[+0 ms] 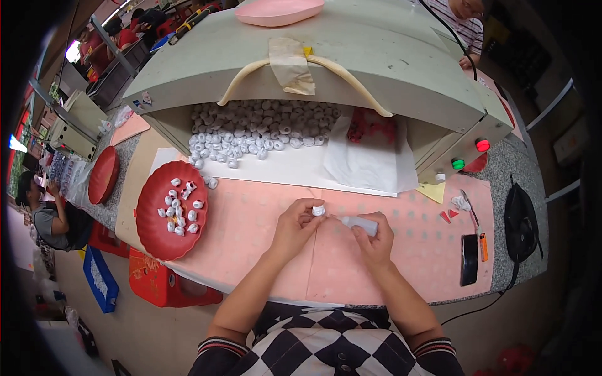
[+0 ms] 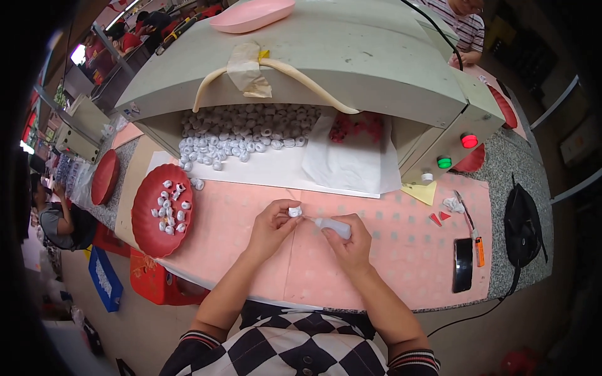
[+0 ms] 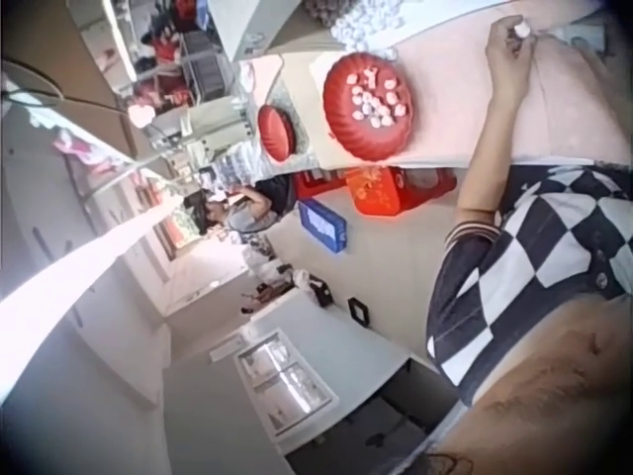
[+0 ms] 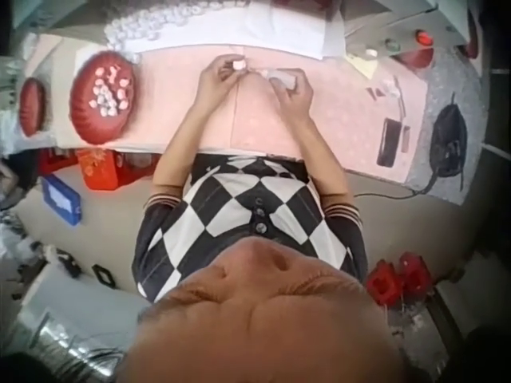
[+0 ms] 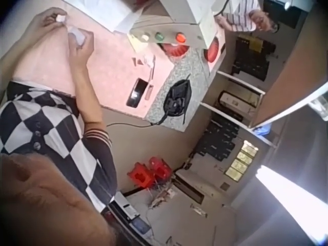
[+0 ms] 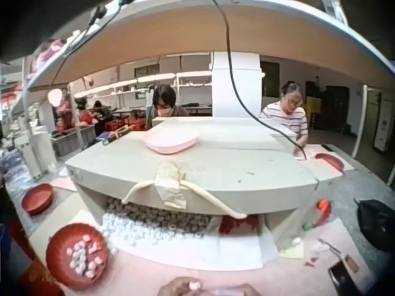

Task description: The recorder is assembling small white plastic components by joining parts and applying liquid glue at a factory workstation.

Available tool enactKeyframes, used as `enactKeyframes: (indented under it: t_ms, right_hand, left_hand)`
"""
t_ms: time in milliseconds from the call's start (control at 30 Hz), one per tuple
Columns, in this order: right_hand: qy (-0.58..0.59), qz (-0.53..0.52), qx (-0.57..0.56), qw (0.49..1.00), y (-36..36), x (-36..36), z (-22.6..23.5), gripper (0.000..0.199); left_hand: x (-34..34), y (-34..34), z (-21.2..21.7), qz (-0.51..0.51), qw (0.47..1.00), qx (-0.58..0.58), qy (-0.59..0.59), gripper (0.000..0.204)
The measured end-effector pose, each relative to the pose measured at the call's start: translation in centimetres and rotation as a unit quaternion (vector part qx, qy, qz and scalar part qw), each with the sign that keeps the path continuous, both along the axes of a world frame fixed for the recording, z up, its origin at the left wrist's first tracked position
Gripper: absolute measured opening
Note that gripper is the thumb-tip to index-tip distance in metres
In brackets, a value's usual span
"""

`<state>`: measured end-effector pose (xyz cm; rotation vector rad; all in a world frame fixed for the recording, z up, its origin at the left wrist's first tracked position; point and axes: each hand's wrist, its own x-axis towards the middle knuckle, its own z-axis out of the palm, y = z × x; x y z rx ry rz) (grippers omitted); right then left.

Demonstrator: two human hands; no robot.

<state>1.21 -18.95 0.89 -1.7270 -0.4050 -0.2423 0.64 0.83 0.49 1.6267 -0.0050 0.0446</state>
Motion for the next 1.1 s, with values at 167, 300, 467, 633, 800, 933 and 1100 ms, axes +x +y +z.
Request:
enactKeyframes:
  t_ms: [167, 300, 467, 633, 800, 933, 1100]
  right_hand:
    - [-0.006, 0.004, -0.017, 1.0, 0.1, -0.1, 0.1, 0.02]
    - [-0.001, 0.003, -0.015, 1.0, 0.2, 0.0, -0.1, 0.021]
    - [-0.005, -0.013, -0.027, 1.0, 0.2, 0.1, -0.2, 0.024]
    - [-0.015, -0.004, -0.02, 1.0, 0.3, 0.0, -0.1, 0.024]
    - [-0.01, -0.012, -0.028, 0.999, 0.3, 0.0, 0.0, 0.024]
    - [-0.039, -0.008, -0.032, 0.999, 0.5, 0.1, 0.0, 0.024]
    - [-0.043, -0.004, -0.034, 0.998, 0.6, 0.1, 0.2, 0.023]
  left_hand:
    - [0.0, 0.0, -0.1, -0.004, 1.0, 0.013, -0.007, 0.03]
    - [0.1, 0.0, -0.2, -0.007, 1.0, 0.01, 0.001, 0.03]
    - [0.1, 0.1, -0.1, -0.009, 1.0, 0.027, -0.003, 0.03]
    - [0.0, 0.1, 0.1, -0.008, 0.999, 0.049, -0.015, 0.034]
    - [0.0, 0.1, 0.1, -0.008, 0.998, 0.057, -0.026, 0.04]
    - [-0.2, 0.0, 0.6, -0.007, 0.997, 0.077, -0.025, 0.042]
    - [-0.3, 0.1, 0.7, -0.016, 0.995, 0.096, -0.032, 0.045]
